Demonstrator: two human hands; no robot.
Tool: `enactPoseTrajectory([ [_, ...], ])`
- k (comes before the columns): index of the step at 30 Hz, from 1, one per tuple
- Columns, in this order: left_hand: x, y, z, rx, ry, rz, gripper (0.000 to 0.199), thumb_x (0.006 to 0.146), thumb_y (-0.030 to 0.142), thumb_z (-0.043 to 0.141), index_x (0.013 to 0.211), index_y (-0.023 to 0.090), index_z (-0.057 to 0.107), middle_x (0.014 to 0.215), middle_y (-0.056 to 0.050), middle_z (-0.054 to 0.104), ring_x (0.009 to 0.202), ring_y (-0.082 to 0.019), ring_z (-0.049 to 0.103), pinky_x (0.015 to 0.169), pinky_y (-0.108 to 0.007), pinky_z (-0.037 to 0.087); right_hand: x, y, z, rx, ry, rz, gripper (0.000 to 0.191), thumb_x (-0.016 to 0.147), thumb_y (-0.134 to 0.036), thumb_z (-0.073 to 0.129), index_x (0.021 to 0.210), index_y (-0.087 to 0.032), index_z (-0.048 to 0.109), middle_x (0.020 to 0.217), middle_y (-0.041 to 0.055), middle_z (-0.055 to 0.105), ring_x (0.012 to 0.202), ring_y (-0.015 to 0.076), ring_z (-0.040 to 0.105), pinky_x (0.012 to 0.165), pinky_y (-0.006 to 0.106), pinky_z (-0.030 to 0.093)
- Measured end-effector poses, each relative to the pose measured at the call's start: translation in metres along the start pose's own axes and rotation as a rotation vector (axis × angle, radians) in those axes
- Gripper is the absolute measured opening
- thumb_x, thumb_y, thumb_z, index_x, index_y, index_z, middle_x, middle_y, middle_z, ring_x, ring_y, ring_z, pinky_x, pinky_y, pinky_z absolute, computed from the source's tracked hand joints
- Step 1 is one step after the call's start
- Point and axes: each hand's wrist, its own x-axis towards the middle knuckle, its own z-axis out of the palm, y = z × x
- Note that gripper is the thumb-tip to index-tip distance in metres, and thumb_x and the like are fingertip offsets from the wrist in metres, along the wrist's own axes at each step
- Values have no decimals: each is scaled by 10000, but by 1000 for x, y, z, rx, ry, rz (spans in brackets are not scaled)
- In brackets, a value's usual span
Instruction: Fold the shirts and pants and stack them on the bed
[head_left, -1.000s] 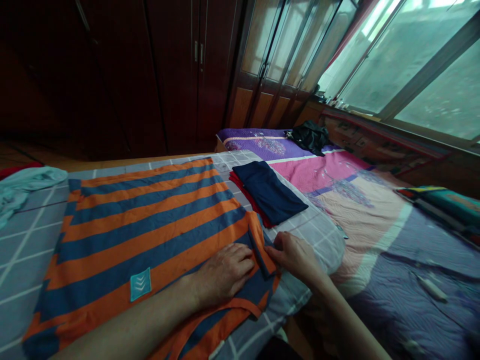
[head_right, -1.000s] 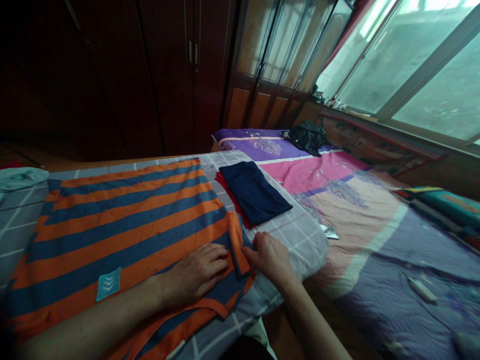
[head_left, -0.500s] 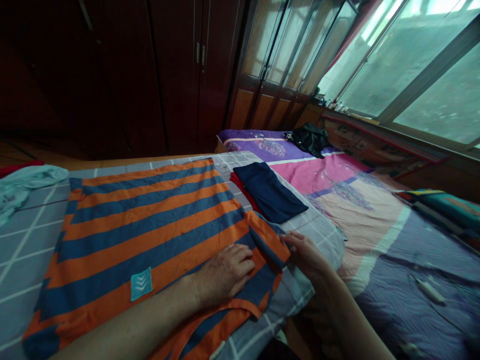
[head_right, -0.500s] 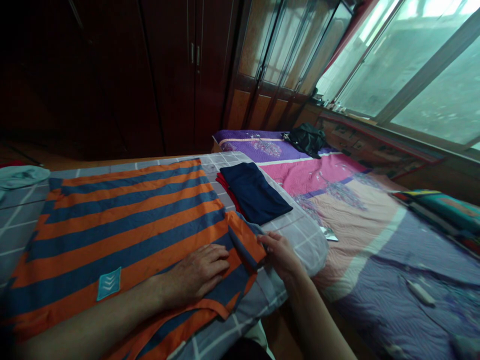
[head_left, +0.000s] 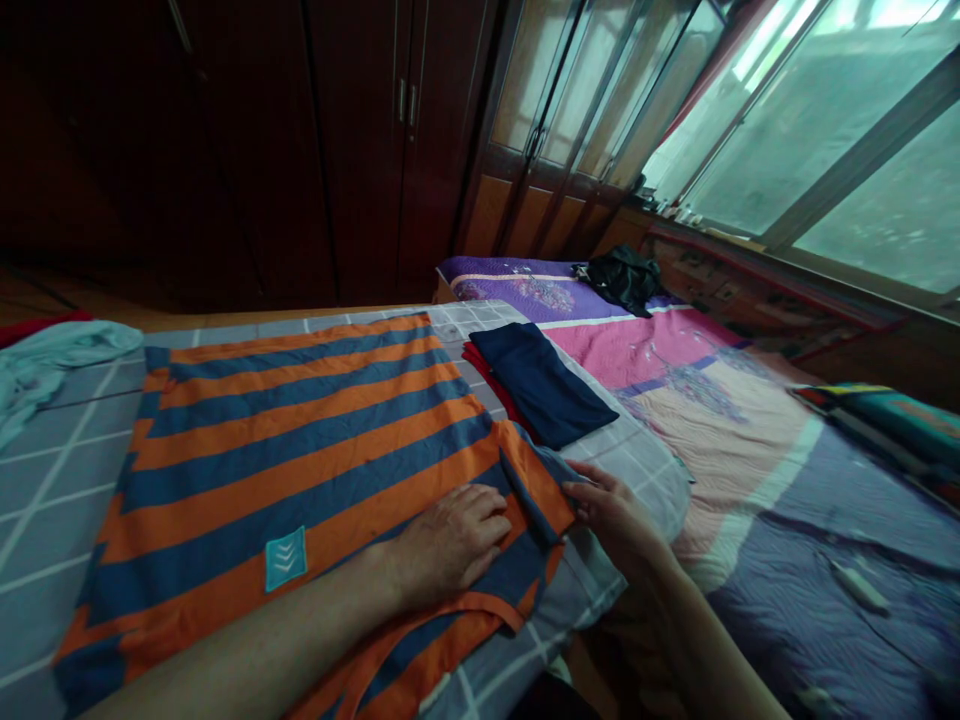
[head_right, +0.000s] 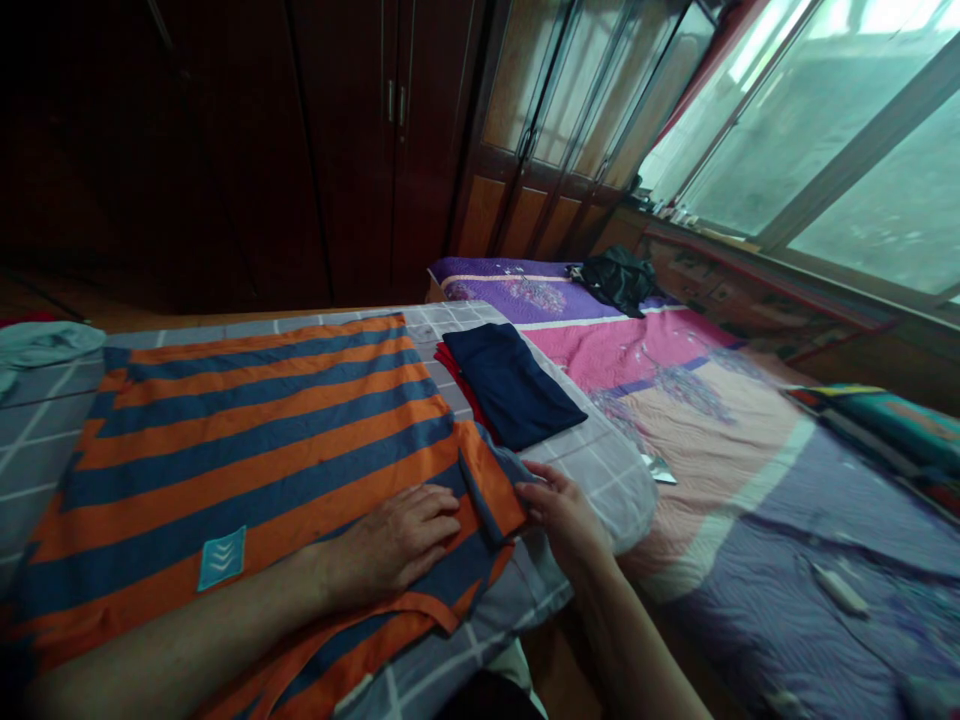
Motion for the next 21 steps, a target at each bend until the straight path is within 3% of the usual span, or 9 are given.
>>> enactPoseTrajectory([
  [4, 0, 2, -5, -102, -6, -22, 180, 897, 169, 485, 1029, 158, 606, 1137, -96, 591, 1137, -225, 506, 1025, -395, 404, 2, -3, 14, 39, 162, -278, 384, 531, -230, 722, 901, -185, 626, 749, 11, 647, 666, 168, 605, 615, 281, 475],
  [8, 5, 2, -10, -449, 98, -236, 260, 853, 141, 502, 1098, 162, 586, 1104, -84, 621, 1064, -207, 565, 966, -373, 449, -11, -8, 36, -340, 249, -727, 154, 735, -198, 582, 880, -208, 633, 834, 46, 639, 770, 190, 609, 715, 323, 488],
  [10, 7, -3, -10, -705, 250, -411, 282, 862, 170, 478, 1134, 167, 552, 1111, -81, 626, 1054, -196, 585, 946, -364, 464, -23, -5, 50, -582, 97, -1011, 188, 813, -133, 483, 899, -220, 626, 852, 56, 627, 787, 180, 604, 705, 307, 493],
  [13, 10, -13, -7, -994, 500, -656, 271, 898, 313, 448, 1111, 153, 500, 1097, -105, 614, 993, -203, 622, 859, -362, 509, -41, 8, 67, -874, -341, -1321, 274, 849, -85, 410, 977, -216, 615, 914, 78, 633, 835, 183, 603, 708, 302, 506],
  [15, 9, -19, -6, -1021, 604, -747, 323, 884, 385, 474, 1097, 143, 483, 1088, -116, 601, 949, -208, 634, 802, -352, 524, -49, 19, 70, -1005, -464, -1401, 282, 844, -92, 436, 1053, -196, 594, 1037, 111, 624, 964, 217, 590, 797, 349, 508],
  [18, 7, -21, -6, -926, 616, -719, 368, 854, 383, 535, 1130, 145, 481, 1138, -117, 584, 969, -204, 625, 832, -352, 511, -53, 33, 62, -1030, -288, -1386, 366, 836, -119, 492, 1195, -185, 520, 1221, 150, 543, 1150, 265, 513, 915, 420, 473],
  [21, 7, -18, -5, -845, 564, -661, 384, 836, 283, 561, 1187, 160, 465, 1210, -116, 564, 1019, -207, 612, 855, -365, 512, -49, 40, 48, -1010, -113, -1235, 397, 839, -184, 541, 1234, -204, 501, 1211, 139, 536, 1100, 264, 541, 877, 411, 500],
])
